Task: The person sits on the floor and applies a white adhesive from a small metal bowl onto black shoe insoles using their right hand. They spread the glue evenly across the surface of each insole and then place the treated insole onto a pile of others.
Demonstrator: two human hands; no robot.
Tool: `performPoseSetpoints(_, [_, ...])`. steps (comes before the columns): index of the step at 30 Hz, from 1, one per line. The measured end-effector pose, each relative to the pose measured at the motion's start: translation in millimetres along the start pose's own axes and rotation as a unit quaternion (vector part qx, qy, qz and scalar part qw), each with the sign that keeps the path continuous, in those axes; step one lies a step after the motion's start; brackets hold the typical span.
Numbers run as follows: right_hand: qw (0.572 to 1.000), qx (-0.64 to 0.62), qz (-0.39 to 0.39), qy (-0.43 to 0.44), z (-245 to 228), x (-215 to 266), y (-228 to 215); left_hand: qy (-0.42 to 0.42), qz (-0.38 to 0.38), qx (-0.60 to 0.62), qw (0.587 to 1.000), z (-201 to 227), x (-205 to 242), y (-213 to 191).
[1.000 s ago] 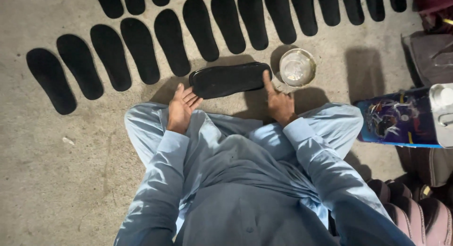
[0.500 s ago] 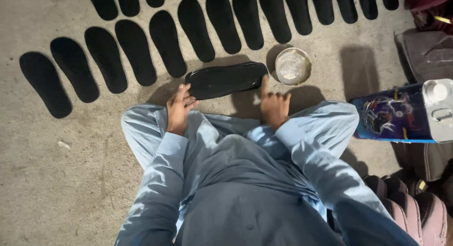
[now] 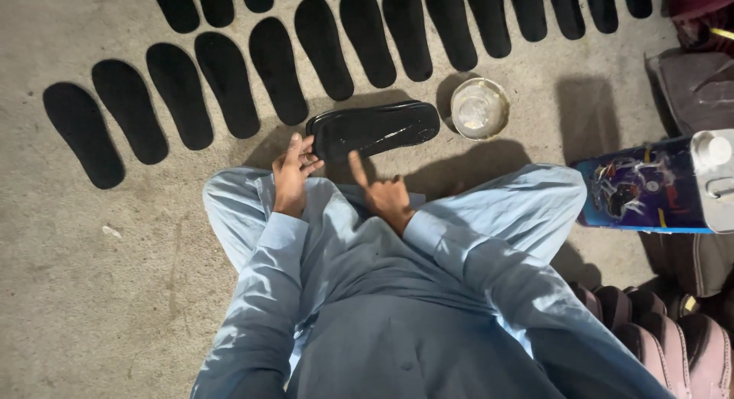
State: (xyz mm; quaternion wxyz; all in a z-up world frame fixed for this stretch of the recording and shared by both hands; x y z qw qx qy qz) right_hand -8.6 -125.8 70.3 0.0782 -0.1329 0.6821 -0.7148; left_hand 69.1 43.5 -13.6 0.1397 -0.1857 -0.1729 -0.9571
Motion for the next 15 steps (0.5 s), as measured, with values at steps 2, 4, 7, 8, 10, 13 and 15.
performPoseSetpoints(2, [1.000,-0.011,-0.024,-0.010,-6,-1,16,0.001,0.002,0.001,1.000,6,5,3])
performPoseSetpoints(4, [0.978,-0.100,-0.159,0.091,11,4,55,0.014,0.006,-0.020,1.000,15,9,5])
performPoseSetpoints(7, [0.972,-0.033,-0.056,0.227,103,-1,106,0.024,0.003,-0.032,0.999,25,14,13])
performPoseSetpoints(8, [0.972,-0.032,-0.058,0.224,110,1,80,0.023,0.006,-0.032,0.999,28,17,13])
performPoseSetpoints(10, [0.983,-0.014,-0.087,0.164,115,2,30,0.005,-0.009,-0.039,0.999,32,21,19])
performPoseSetpoints(13, [0.989,0.033,-0.064,0.126,89,-18,51,-0.075,-0.013,0.042,0.996,-17,-16,1])
performPoseSetpoints(15, [0.992,0.012,-0.084,0.098,54,-20,58,-0.101,-0.015,0.049,0.994,-13,-10,1])
Point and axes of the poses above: each hand's wrist, its own x-axis away from the middle knuckle, its own y-axis out of the palm, z = x × y, the point moved 9 cm from there along -x, towards the middle knuckle, and after that the axes turned 8 degrees about z, right-handed, at the moved point
